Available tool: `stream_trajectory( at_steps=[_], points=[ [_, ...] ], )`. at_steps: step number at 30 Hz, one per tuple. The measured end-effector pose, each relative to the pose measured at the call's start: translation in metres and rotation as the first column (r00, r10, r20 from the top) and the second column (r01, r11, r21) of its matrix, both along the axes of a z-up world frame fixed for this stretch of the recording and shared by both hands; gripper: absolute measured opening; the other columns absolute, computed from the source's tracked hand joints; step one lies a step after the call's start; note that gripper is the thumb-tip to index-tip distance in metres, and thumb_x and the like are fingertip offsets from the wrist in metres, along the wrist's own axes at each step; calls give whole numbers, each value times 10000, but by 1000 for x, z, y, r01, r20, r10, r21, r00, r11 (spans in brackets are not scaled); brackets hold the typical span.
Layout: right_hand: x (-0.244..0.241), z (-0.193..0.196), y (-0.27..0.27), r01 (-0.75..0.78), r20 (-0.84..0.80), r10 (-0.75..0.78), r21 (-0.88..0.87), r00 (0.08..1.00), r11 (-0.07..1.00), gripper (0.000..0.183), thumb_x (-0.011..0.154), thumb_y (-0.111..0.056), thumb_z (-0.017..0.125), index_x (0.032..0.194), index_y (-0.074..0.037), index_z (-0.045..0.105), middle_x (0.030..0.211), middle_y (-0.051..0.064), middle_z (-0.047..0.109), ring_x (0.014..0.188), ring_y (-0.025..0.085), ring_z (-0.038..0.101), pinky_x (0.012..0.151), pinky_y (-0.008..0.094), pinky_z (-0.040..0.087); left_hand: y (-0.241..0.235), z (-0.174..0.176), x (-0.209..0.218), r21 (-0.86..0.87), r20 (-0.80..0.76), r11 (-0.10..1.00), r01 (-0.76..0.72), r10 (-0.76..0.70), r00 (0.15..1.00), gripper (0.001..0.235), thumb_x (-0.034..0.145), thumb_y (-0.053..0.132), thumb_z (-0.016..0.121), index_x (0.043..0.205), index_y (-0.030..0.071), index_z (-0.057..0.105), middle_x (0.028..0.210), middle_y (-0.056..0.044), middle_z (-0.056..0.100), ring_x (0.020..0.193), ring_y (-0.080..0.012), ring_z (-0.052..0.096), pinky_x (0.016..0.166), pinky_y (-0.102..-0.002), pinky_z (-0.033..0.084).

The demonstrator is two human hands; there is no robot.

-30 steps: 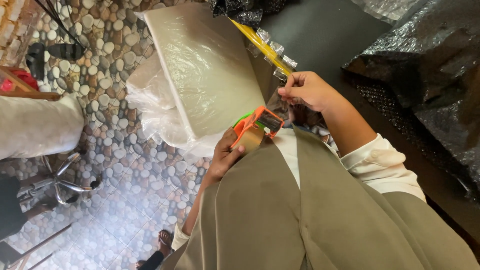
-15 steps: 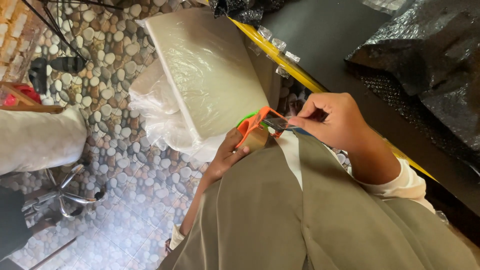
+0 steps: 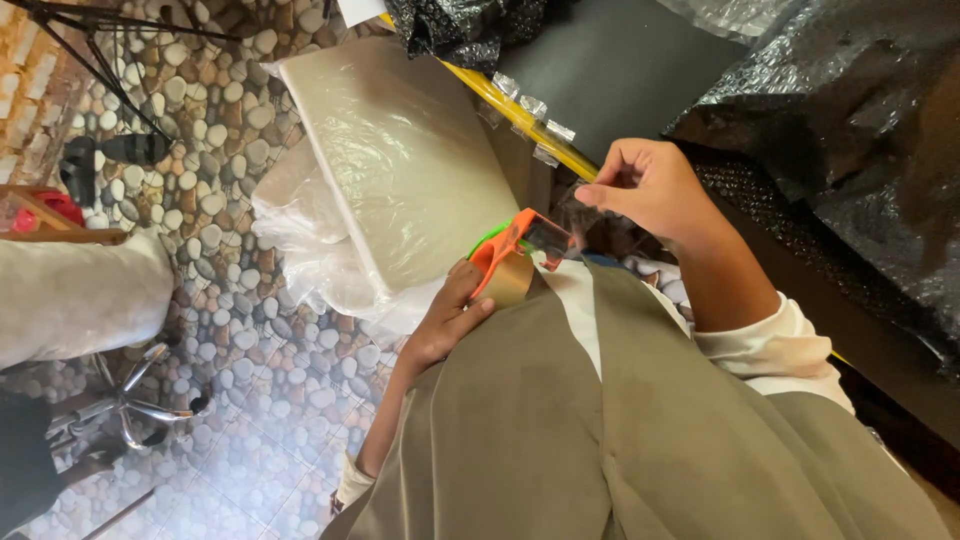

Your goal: The person wraps a blue tote bag in black bubble wrap on a table. They unfold the bubble wrap, place the bag on it, fold the wrap around the bag, and secure it with clear tape using a handheld dispenser.

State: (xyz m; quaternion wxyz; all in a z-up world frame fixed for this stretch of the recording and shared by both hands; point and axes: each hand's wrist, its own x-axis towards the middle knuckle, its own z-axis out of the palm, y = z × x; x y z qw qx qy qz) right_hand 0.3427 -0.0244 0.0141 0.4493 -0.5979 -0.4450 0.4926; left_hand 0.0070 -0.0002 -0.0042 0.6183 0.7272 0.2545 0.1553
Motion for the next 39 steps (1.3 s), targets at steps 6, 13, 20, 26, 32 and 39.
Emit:
stream_trajectory(
  at_steps=[6, 13, 20, 26, 32, 39],
  points=[
    [16, -9, 10, -26, -22, 24, -76, 999, 997, 200, 880, -89, 846, 861, 13, 675, 662, 108, 681, 574, 57, 583, 565, 171, 467, -7, -27, 12, 0, 17, 995, -97, 97, 995, 372, 1048, 394, 575, 854, 77, 566, 1043, -106, 531, 1046, -309, 506, 1037, -443, 356],
    [29, -78, 24, -66, -253, 12, -205, 967, 977, 191, 888, -62, 839, 871, 15, 665, 695, 116, 692, 607, 115, 690, 515, 190, 555, -13, -34, 28, 42, -23, 991, -123, 124, 992, 372, 1034, 394, 607, 854, 70, 567, 1121, -121, 525, 1152, -367, 478, 1090, -472, 330],
    [4, -128, 10, -230, -644, -98, -406, 759, 884, 188, 932, -70, 775, 833, -32, 620, 616, 52, 542, 580, 138, 663, 496, 224, 570, -26, -50, 30, 149, -55, 968, -201, 211, 976, 359, 1035, 388, 612, 821, 99, 610, 1094, -115, 543, 1178, -387, 493, 1107, -506, 326],
    [-1, -155, 9, -255, -623, -113, -471, 774, 845, 242, 903, -86, 805, 763, -19, 620, 556, 46, 423, 555, 160, 628, 468, 202, 500, -40, -84, 20, 235, 27, 928, -289, 291, 956, 353, 1033, 395, 617, 838, 102, 590, 1082, -97, 543, 1186, -395, 489, 1114, -533, 311],
    [3, -169, 5, 67, 49, -54, -346, 997, 936, 193, 784, -187, 895, 845, -97, 736, 614, 69, 685, 491, 103, 605, 438, 214, 454, -43, -91, 1, 228, 131, 900, -371, 349, 928, 357, 1055, 386, 580, 892, 69, 600, 1074, -128, 579, 1201, -429, 492, 1122, -550, 289],
    [39, -216, 46, 48, 557, 47, -154, 829, 987, 240, 812, -326, 870, 857, -172, 692, 730, 14, 689, 742, 222, 685, 685, 342, 537, -40, -89, 1, 170, 178, 907, -386, 357, 917, 342, 1064, 332, 557, 909, 33, 615, 1047, -172, 585, 1236, -474, 505, 1094, -602, 318]
  ],
)
